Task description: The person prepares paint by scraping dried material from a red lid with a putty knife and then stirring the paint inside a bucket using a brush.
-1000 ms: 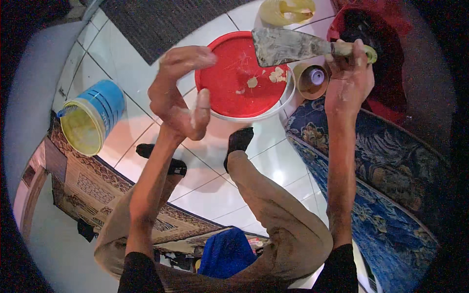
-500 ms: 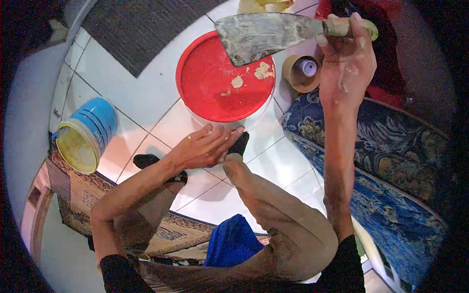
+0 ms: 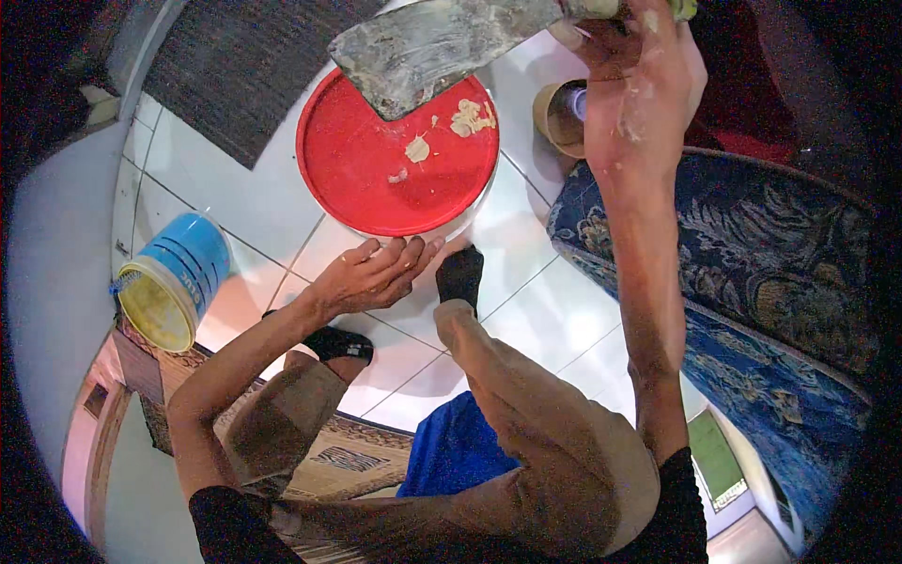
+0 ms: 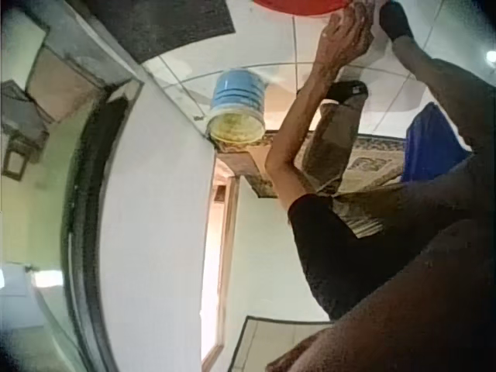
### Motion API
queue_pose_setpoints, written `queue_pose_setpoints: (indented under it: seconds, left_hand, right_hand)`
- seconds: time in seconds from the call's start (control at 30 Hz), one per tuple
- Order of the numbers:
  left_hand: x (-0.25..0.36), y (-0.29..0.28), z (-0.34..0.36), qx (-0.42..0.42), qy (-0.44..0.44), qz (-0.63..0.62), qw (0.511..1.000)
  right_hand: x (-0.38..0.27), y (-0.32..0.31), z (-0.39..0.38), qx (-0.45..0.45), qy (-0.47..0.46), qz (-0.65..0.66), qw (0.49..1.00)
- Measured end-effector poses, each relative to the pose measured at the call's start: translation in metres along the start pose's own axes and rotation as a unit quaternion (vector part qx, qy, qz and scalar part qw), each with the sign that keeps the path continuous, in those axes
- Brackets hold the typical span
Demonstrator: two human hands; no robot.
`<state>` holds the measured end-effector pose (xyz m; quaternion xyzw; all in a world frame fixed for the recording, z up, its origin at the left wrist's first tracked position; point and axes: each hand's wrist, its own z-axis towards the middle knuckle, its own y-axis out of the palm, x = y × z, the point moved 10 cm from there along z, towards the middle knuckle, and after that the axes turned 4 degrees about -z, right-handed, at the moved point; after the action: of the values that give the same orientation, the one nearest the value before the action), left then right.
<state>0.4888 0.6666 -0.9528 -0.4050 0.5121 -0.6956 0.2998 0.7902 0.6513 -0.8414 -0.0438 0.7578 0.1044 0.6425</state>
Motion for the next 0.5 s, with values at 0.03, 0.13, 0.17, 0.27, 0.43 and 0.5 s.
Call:
queue_pose_setpoints:
  seconds: [0.03,0.13,0.17,0.27,0.43,0.5]
  left_hand:
    - [0.0,0.001,-0.001,0.004,0.001,0.001,1.0]
    - [-0.001,0.006,-0.005,0.024,0.001,0.003,1.0]
    - [-0.001,0.007,-0.006,0.024,0.005,0.006,1.0]
    - [-0.002,0.014,-0.01,0.028,0.011,-0.002,1.0]
    - [-0.004,0.016,-0.012,0.009,0.016,-0.005,1.0]
    - [-0.003,0.015,-0.012,0.008,0.016,-0.004,1.0]
  right_hand:
    - [0.001,-0.002,0.001,0.0,-0.002,0.003,1.0]
    - [0.0,0.005,0.002,-0.073,-0.032,0.021,0.997]
    - [-0.001,0.006,0.003,-0.076,-0.035,0.024,0.996]
    - [0.0,0.009,0.004,-0.064,-0.024,0.026,0.997]
    - [-0.006,0.022,0.002,-0.068,-0.01,0.033,0.997]
    - [-0.003,0.017,0.006,-0.059,-0.022,0.033,0.997]
